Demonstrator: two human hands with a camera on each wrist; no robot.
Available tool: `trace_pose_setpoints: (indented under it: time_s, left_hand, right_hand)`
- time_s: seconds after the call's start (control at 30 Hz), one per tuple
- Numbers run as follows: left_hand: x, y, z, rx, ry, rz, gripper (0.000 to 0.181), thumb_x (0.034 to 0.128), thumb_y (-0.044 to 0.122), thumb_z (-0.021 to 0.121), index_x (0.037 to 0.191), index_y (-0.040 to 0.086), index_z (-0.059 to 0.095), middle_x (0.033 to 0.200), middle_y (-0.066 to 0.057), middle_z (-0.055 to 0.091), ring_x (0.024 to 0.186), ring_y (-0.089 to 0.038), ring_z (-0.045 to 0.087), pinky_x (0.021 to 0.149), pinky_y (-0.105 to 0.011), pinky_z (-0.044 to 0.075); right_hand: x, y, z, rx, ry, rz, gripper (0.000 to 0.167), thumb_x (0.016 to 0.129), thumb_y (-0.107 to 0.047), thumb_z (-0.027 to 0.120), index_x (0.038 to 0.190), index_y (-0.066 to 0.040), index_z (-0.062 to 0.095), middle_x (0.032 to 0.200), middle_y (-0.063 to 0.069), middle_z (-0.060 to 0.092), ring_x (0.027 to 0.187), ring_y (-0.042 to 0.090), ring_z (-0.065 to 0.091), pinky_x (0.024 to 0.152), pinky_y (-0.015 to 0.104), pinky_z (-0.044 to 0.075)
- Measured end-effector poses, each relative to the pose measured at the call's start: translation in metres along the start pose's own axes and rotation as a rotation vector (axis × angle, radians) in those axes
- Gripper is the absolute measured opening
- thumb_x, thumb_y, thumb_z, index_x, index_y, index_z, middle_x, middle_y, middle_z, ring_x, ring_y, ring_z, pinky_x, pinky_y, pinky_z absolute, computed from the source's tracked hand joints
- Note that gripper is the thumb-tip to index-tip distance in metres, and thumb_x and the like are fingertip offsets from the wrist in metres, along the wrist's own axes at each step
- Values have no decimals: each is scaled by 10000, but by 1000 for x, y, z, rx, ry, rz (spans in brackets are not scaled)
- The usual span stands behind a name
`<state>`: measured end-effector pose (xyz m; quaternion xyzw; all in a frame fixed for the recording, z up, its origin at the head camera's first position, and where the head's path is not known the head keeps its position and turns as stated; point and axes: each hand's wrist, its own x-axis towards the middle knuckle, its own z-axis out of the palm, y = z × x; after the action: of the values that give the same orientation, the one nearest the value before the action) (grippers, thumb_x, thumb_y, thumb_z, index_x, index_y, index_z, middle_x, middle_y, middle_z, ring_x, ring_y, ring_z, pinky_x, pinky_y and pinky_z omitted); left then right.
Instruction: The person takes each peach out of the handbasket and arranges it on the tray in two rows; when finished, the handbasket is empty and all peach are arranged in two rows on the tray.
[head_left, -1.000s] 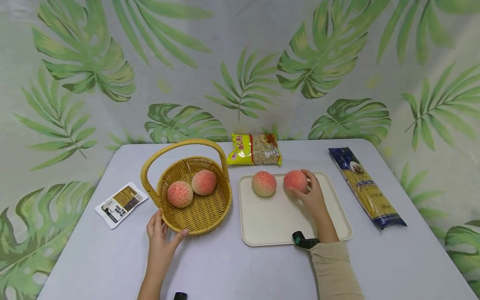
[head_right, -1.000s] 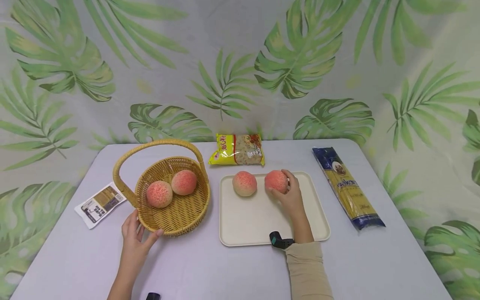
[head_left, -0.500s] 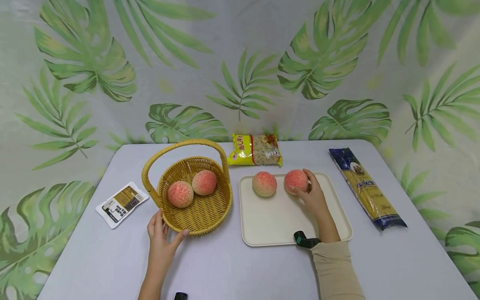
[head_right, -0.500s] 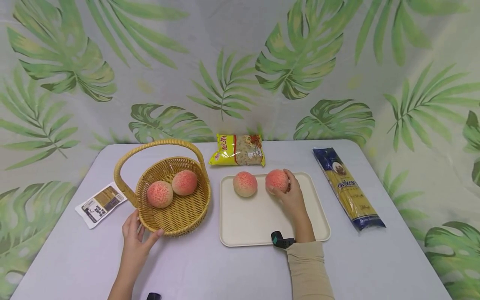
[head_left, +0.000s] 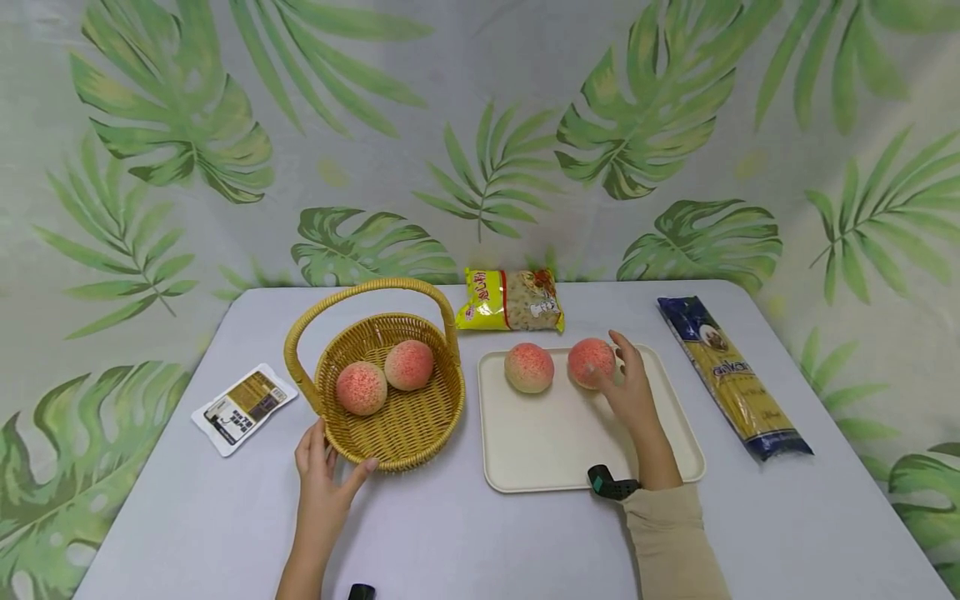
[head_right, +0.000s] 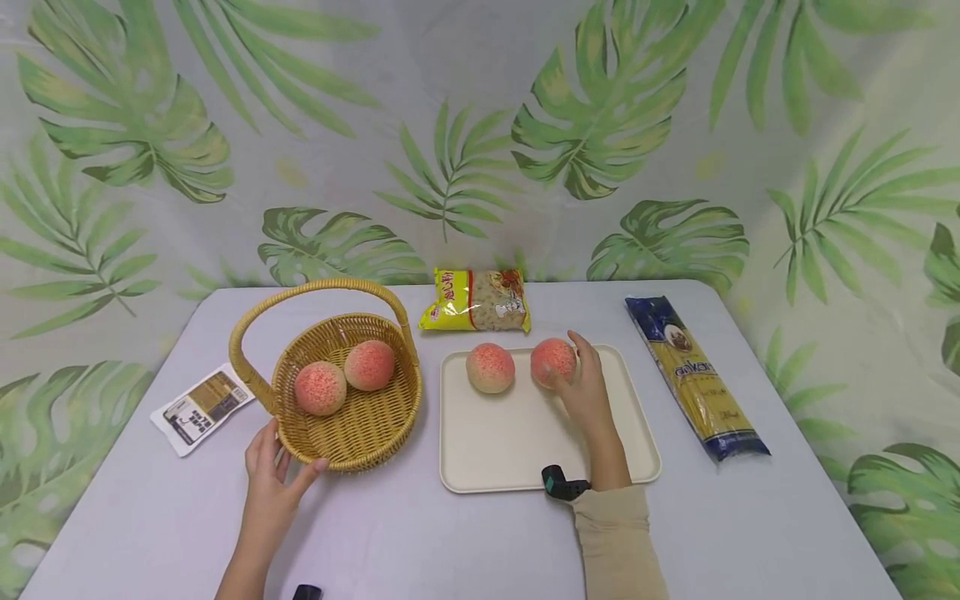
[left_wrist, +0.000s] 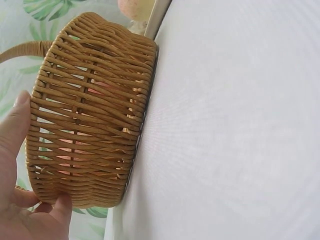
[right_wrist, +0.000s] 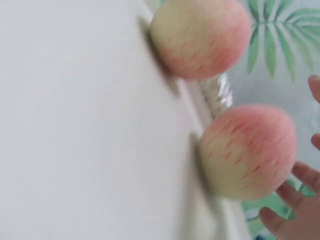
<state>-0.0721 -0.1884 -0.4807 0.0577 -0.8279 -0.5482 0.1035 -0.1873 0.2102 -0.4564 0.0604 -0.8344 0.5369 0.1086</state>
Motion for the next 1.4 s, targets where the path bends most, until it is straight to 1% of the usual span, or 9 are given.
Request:
trace_pose_setpoints:
  time_s: [0.2,0.37,0.47,0.6,0.73,0.8,1.1,1.27,1.4]
  left_hand:
    - [-1,0,0,-6,-2,-5,978,752,212,727,1447,85,51,1393,-164,34,1297,-295,177,1051,-193,217]
    - [-1,1,0,-3,-1,-5,977,752,200,729,1445,73,53,1390,-170,37,1295,-297,180,1047,-181,219]
    - [-1,1,0,-3,-1,-9,981,748,197,733,1444,68,54,1393,-173,35,1295,-297,180,1044,-169,218]
    - [-1,0,0,-7,2,-10,977,749,195,733,1445,72,58,1391,-168,40,1296,-290,179,1045,-166,216]
    - [-1,0,1,-12,4,5,964,753,188,728,1446,81,65,1386,-160,50,1295,-287,180,1049,-173,216]
    - [-1,-1,1,-13,5,12,959,754,186,726,1445,80,70,1382,-158,55,1294,-289,181,1048,-171,217]
    - [-2,0,1,-15,12,51,936,756,178,725,1443,82,96,1375,-152,69,1286,-295,194,1045,-166,223]
    - [-2,0,1,-16,11,52,944,757,173,724,1443,72,83,1381,-151,61,1286,-301,190,1053,-209,229]
    - [-2,1,1,-21,8,43,947,758,166,724,1442,63,77,1378,-150,58,1285,-301,188,1059,-241,232]
  right_hand:
    - [-9,-74,5,-27,62,-218,593,811,-21,608,1335,53,339,1349,241,317,1219,377,286,1018,544,264]
    - [-14,-109,22,-13,69,-448,596,743,49,635,1277,111,375,1299,267,377,1208,349,337,1013,510,307]
    - [-11,-105,42,45,40,-560,577,816,-161,645,1284,66,395,1305,203,410,1218,309,349,1036,454,306]
    - [-7,-94,71,86,-44,-629,642,813,-342,653,1296,7,413,1309,142,433,1221,282,362,1053,412,302]
    - [-10,-96,98,82,-140,-611,653,740,-127,727,1303,-11,417,1308,126,441,1215,241,380,1033,400,341]
    - [-10,-95,112,84,-181,-590,672,731,-96,735,1316,-33,411,1314,112,439,1217,221,380,1027,383,355]
    - [-5,-89,158,39,-322,-464,695,777,-271,717,1355,-109,367,1345,20,401,1250,129,324,1059,306,307]
    - [1,-88,171,47,-355,-437,721,769,-275,723,1355,-73,355,1349,25,387,1240,123,335,1051,295,318]
    - [5,-91,177,25,-386,-388,762,764,-325,719,1378,-110,322,1370,22,360,1245,130,327,1051,307,317]
